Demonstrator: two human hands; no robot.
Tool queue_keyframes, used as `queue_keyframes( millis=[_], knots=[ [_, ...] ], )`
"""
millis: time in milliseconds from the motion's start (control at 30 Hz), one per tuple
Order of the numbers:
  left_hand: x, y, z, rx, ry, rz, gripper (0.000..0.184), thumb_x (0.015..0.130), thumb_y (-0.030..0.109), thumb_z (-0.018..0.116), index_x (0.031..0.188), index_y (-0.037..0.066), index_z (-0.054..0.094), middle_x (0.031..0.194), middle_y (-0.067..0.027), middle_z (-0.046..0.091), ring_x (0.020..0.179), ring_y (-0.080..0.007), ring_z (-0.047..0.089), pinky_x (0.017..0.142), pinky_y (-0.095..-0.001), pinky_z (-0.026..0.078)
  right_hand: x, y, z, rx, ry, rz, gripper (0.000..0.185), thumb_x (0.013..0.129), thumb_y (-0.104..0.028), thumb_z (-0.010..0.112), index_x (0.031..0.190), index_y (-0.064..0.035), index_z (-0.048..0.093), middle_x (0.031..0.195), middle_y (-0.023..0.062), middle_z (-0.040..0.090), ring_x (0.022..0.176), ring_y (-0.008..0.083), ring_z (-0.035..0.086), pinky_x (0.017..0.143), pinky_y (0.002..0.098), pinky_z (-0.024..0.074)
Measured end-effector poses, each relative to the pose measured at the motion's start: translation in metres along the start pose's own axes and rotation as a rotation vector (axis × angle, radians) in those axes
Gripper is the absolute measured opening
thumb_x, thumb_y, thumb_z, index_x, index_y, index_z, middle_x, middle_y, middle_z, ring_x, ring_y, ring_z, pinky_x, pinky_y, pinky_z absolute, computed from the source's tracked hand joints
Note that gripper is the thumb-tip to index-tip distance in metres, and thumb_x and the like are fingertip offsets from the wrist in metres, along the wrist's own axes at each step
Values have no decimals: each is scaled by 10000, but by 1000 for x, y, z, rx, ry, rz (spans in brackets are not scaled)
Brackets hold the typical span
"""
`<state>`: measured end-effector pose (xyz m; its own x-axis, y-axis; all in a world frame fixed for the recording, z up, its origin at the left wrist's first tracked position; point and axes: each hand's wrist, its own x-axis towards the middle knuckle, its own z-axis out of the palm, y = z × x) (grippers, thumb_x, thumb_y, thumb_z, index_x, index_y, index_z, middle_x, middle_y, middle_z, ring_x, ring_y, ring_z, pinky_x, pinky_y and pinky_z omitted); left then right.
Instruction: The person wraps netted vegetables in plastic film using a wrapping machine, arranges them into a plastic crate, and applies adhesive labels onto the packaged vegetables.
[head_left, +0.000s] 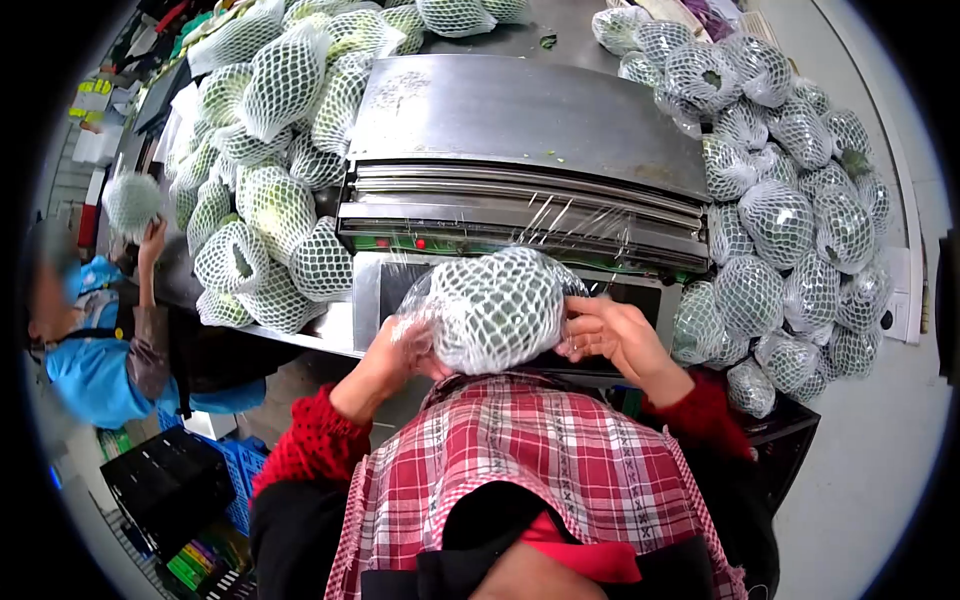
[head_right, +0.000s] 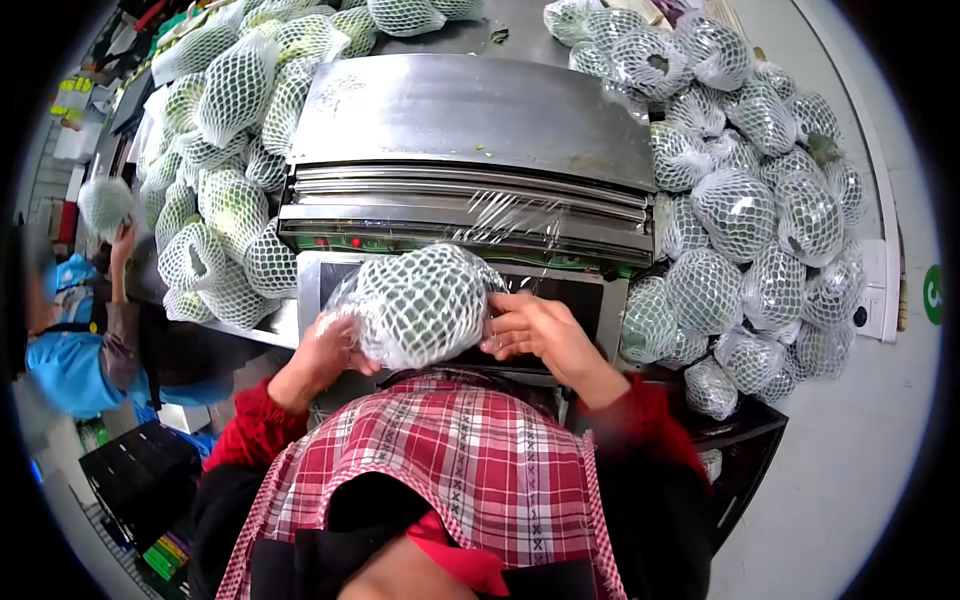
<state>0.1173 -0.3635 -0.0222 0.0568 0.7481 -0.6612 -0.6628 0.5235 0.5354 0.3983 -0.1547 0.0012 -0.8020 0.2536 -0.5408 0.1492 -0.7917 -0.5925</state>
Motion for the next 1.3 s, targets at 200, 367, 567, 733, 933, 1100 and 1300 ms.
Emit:
queue_keyframes(
  millis=[200, 367, 567, 733, 933, 1100, 1300],
  knots=[
    [-28, -42, 26, -3, 231, 467, 301, 1009, 269, 497, 1022, -25, 563, 962, -214, 666, 825, -270, 685, 774, -362, 563, 12, 28, 37, -537, 387, -595, 257, 1039, -169, 427, 942, 29, 561, 740, 111, 649, 577, 131, 620, 498, 239, 493],
    [-82, -50, 35, -29, 693, 599, 422, 1031, 301, 455, 699, 48, 508, 589, -61, 550, 493, -175, 582, 480, -283, 473, -18, 16, 24, -455, 614, -369, 359, 1048, -291, 411, 774, -69, 481, 490, -2, 436, 347, 74, 384, 330, 228, 298],
    [30, -196, -61, 554, 258, 451, 115, 812, 99, 686, 899, 28, 663, 738, -96, 644, 673, -230, 632, 663, -355, 522, -17, 164, -23, -1187, 634, -209, 260, 942, -262, 593, 810, -38, 591, 733, 63, 654, 645, 242, 616, 583, 371, 496],
    [38, -138, 8, 639, 182, 532, 164, 779, 76, 707, 936, 36, 680, 885, -137, 671, 747, -209, 626, 699, -318, 505, 26, 209, -7, 62, 306, -156, 294, 871, -123, 633, 1133, 9, 619, 1180, 110, 643, 1061, 191, 607, 881, 315, 491],
    [-14, 26, 135, 948, -721, 1250, 253, 757, 62, 661, 998, -17, 676, 1148, -208, 640, 1052, -363, 610, 924, -432, 470, 13, 122, 56, -559, -239, -546, 271, 962, -152, 575, 1191, -14, 620, 1085, 34, 648, 993, 139, 613, 855, 278, 499],
    [-48, 22, 121, 750, -831, 475, 807, 762, 275, 754, 1404, -35, 377, 1405, -176, 473, 1319, -293, 441, 1102, -400, 334, -31, 120, 60, 304, -204, -304, 412, 980, -283, 541, 1292, -12, 538, 1248, 93, 576, 1164, 157, 534, 990, 311, 425],
    [-1, -26, 96, 860, -47, 514, 456, 966, 202, 503, 1348, -43, 462, 1333, -134, 540, 1192, -214, 519, 1039, -329, 385, -66, 55, 56, -568, 390, -937, 880, 753, -440, 784, 1391, 16, 386, 1280, 134, 516, 1232, 257, 482, 1037, 396, 417]
  ],
)
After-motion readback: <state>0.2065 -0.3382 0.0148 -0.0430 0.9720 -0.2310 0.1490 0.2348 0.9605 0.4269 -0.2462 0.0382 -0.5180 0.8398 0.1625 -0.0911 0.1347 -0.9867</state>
